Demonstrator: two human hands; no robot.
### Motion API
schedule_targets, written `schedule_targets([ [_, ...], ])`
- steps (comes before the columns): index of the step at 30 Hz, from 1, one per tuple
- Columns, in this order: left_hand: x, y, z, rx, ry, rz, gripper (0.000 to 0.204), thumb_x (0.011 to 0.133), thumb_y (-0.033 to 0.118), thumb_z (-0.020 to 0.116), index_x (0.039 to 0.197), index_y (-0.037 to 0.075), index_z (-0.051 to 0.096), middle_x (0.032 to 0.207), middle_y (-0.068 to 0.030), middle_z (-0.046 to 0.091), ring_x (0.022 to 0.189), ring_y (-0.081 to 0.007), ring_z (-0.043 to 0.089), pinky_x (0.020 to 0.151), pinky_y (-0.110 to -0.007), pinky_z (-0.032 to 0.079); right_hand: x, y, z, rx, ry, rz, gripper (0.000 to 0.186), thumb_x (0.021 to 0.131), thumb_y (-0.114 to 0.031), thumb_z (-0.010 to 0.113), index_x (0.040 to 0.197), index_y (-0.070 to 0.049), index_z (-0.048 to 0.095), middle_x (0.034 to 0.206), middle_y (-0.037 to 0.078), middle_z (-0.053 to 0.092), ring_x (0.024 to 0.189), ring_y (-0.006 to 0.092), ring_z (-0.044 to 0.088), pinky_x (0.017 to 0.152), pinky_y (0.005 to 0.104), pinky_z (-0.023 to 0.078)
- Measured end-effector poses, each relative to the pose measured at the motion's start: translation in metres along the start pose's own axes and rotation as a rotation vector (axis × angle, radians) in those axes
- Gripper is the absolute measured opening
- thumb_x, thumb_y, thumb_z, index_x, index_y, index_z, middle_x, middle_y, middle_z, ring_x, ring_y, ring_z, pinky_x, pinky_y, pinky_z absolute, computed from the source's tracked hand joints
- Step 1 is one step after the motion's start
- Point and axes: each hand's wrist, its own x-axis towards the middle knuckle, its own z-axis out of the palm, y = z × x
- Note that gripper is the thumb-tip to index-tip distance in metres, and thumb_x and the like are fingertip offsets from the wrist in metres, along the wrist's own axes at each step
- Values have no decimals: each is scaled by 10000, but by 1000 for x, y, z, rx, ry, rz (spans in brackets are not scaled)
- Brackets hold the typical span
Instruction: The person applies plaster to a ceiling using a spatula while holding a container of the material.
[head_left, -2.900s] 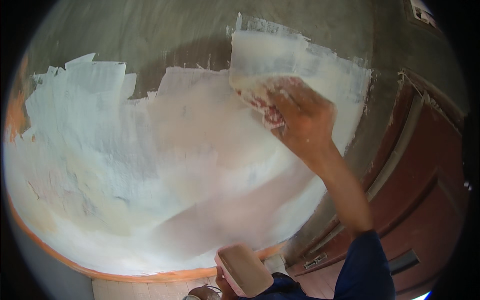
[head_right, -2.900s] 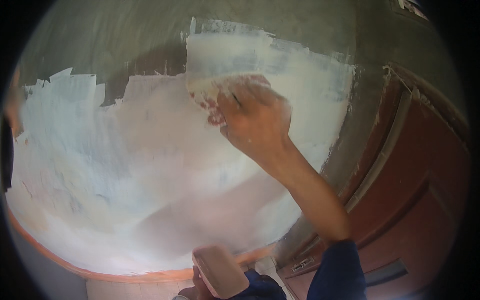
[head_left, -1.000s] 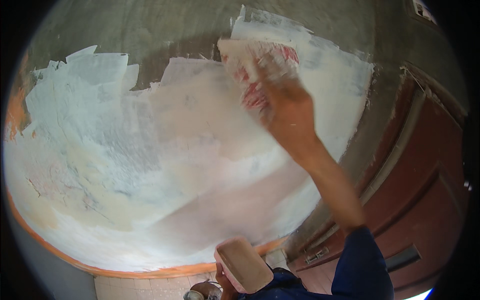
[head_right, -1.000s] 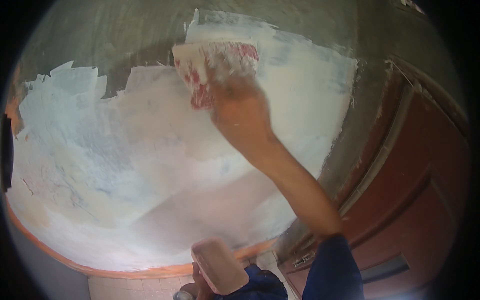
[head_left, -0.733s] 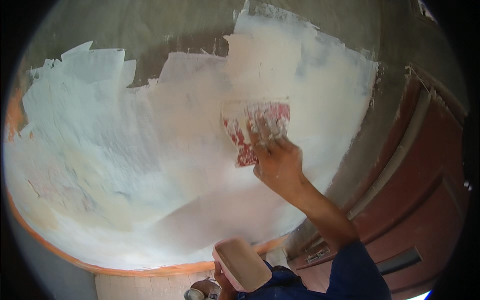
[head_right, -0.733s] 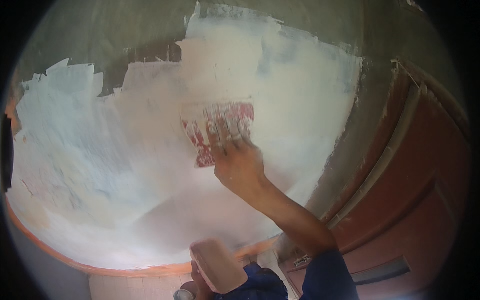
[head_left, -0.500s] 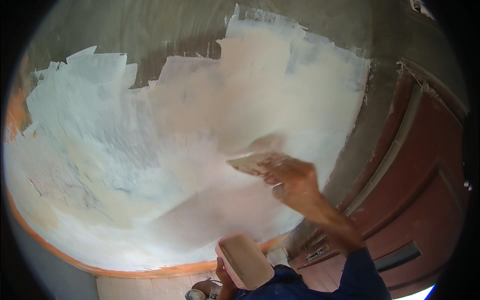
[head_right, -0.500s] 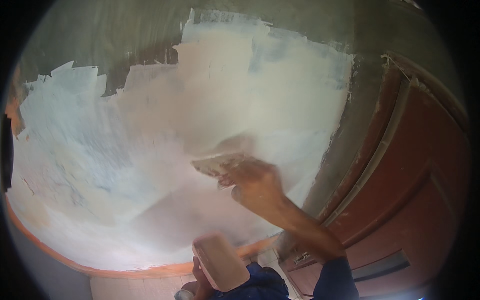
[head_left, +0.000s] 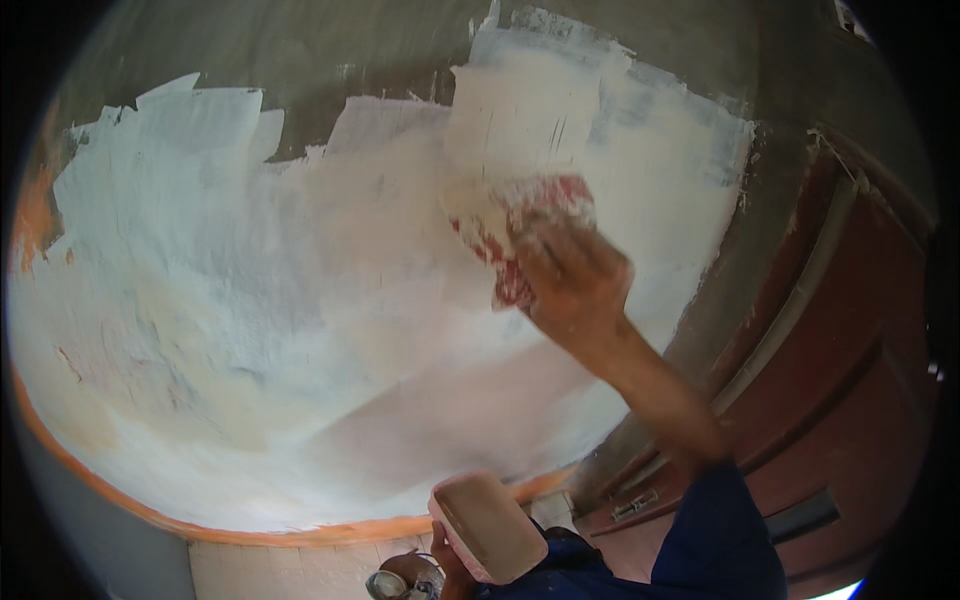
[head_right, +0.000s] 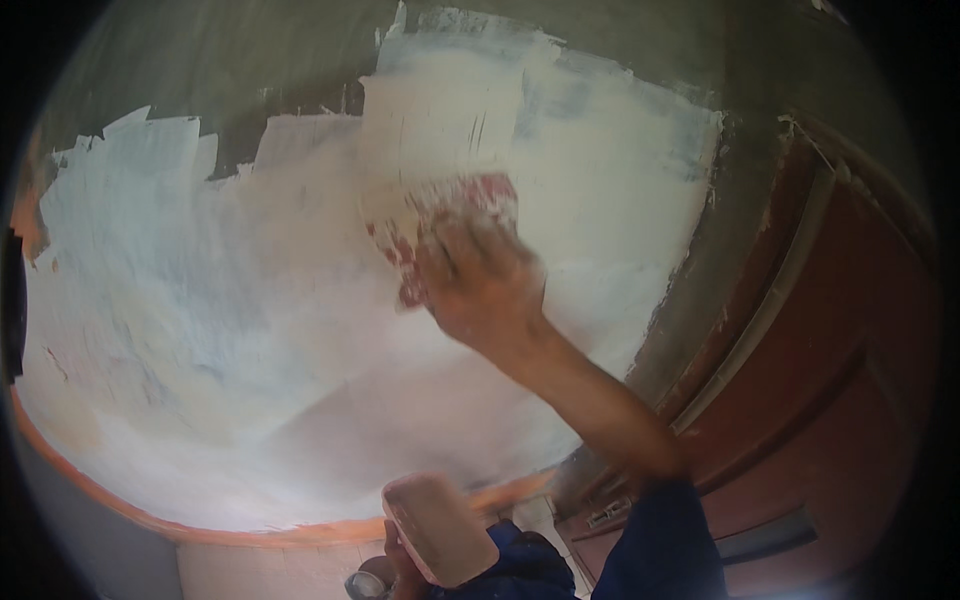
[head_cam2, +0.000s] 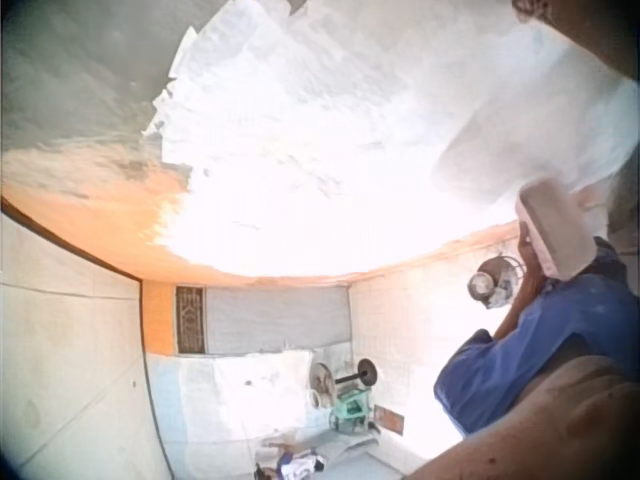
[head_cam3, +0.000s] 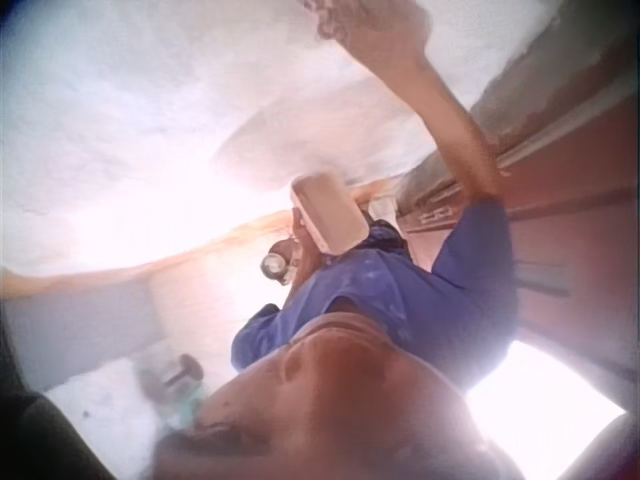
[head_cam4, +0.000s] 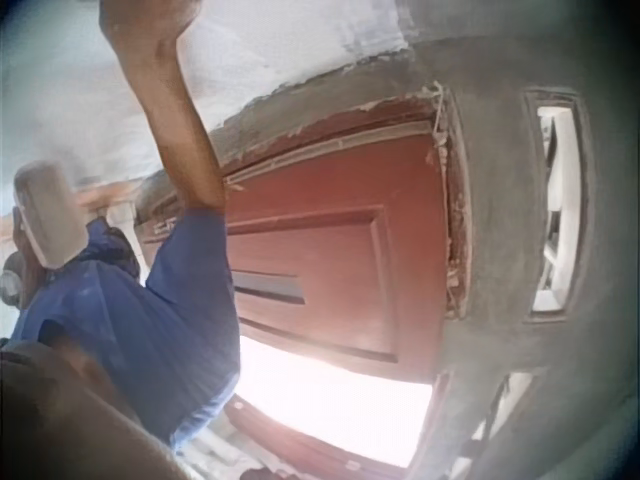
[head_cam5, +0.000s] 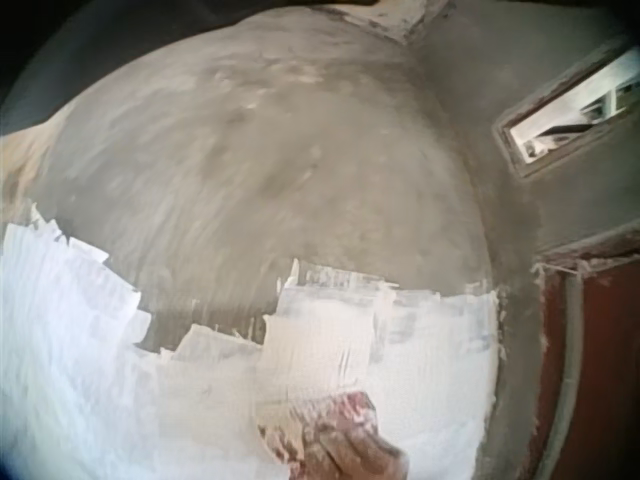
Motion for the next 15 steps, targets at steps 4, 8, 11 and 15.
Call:
schedule_targets([
  [4,6,5,-24,-99,-34,-91,724,928,614,323,1407,73,346,1394,-161,423,1255,-332,440,1064,-477,342,-17,-17,-35,205,-291,241,270,573,-50,689,841,-42,658,843,93,648,697,196,644,601,314,532],
  [8,5,1,-31,-112,-3,-37,691,932,580,360,1391,63,366,1370,-162,448,1229,-334,462,1049,-474,359,9,2,-55,384,-197,471,426,560,44,677,980,-27,677,961,134,665,779,235,664,647,332,546],
  [11,5,2,-31,-192,26,-60,640,941,522,404,1363,41,398,1326,-163,495,1188,-329,503,1023,-463,394,38,25,-33,239,-64,373,581,575,87,615,1141,-42,640,1055,160,657,798,270,652,684,306,545],
  [15,11,0,-32,-163,23,-57,646,941,526,401,1366,40,391,1325,-158,494,1194,-326,498,1031,-456,386,33,18,13,26,-131,190,669,591,30,649,1249,-56,560,1179,165,610,766,294,628,651,344,543],
])
